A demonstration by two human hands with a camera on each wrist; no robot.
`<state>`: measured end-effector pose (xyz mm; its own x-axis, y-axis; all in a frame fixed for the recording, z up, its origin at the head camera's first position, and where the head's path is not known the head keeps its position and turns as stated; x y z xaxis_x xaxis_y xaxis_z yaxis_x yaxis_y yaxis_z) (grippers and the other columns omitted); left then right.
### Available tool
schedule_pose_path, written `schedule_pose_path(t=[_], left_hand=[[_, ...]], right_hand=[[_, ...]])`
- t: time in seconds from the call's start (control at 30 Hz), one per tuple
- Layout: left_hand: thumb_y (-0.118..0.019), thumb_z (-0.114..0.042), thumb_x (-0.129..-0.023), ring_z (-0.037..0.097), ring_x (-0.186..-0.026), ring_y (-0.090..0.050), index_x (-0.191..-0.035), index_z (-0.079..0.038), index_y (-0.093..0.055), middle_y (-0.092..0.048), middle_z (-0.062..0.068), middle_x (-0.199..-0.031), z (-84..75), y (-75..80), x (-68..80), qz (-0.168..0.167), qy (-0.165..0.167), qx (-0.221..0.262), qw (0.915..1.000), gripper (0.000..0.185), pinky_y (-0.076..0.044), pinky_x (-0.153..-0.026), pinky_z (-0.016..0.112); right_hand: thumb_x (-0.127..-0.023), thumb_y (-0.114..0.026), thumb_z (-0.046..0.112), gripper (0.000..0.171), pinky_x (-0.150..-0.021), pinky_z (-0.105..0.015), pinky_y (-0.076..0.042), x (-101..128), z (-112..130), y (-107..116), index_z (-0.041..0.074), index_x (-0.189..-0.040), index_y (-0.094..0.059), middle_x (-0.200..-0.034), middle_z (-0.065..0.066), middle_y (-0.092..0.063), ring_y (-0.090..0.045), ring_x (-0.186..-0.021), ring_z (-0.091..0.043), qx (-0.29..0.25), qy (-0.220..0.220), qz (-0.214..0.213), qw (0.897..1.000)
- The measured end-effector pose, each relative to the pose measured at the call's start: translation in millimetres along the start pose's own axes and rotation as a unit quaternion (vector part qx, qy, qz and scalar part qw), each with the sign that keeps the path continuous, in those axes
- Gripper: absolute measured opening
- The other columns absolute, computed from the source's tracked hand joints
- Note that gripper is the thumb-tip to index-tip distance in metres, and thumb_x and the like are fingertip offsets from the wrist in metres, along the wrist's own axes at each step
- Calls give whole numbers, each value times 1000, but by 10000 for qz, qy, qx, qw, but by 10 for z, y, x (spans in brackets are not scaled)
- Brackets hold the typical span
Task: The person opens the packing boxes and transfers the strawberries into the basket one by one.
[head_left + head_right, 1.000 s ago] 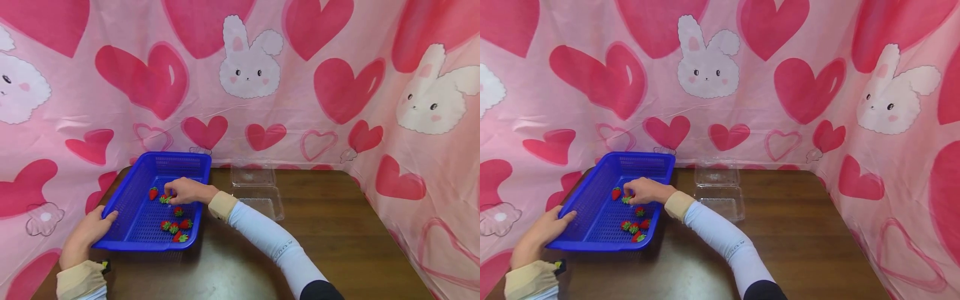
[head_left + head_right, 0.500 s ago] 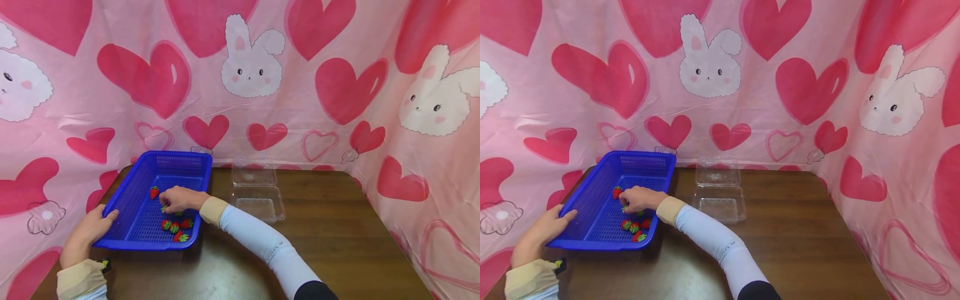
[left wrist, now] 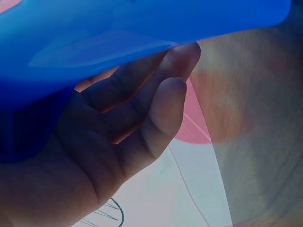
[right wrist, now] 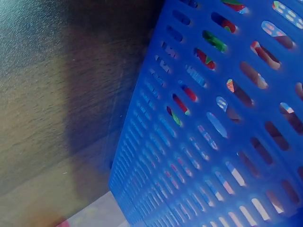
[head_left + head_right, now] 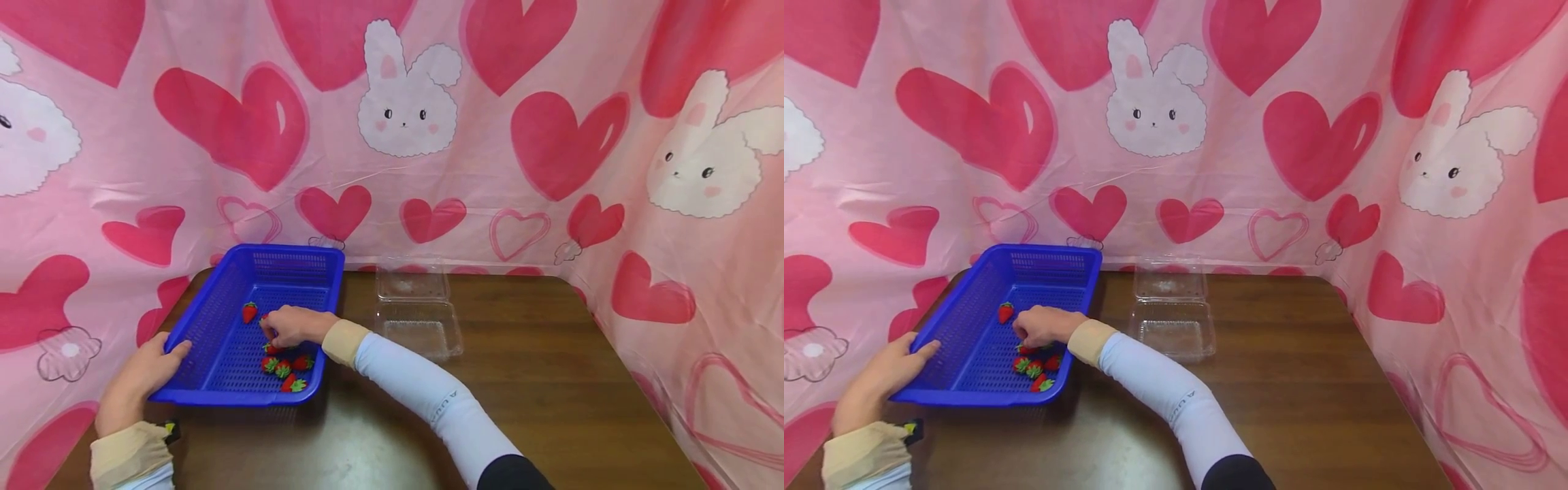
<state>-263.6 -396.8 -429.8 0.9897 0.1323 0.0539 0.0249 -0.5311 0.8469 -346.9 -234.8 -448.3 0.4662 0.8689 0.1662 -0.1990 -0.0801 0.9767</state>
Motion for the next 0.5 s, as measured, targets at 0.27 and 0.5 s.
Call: schedule_pose_path(t=[0.27,0.5], left_hand=[[-39,-33,-104,28,-77,-63,-122,17,-40,-62,25,-90,1,-34,-20,200,78,167,9996,53,-48,-65,33],[-39,-31,-104,30,-79,-62,-121,17,-40,-61,26,-91,7,-45,-38,189,97,192,9996,51,-46,-66,33]], right_hand=[[-92,-65,19,7,-58,-16,-41,17,-36,64,21,-85,-64,-77,10,-59,-55,-68,-5,-279,-25,-205,9994],[-96,-60,21,6,-59,-13,-40,93,-26,235,20,-90,-62,-76,11,-57,-50,-65,-3,-636,144,-813,9946]])
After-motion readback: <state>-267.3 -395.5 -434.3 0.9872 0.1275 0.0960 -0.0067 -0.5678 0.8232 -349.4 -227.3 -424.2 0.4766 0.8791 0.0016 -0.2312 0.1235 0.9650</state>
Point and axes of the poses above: each hand's wrist, its own x-axis away from the middle knuckle, its own y-axis out of the back of the hand, z = x × y, the point moved 10 cm from there along -x, towards the middle knuckle
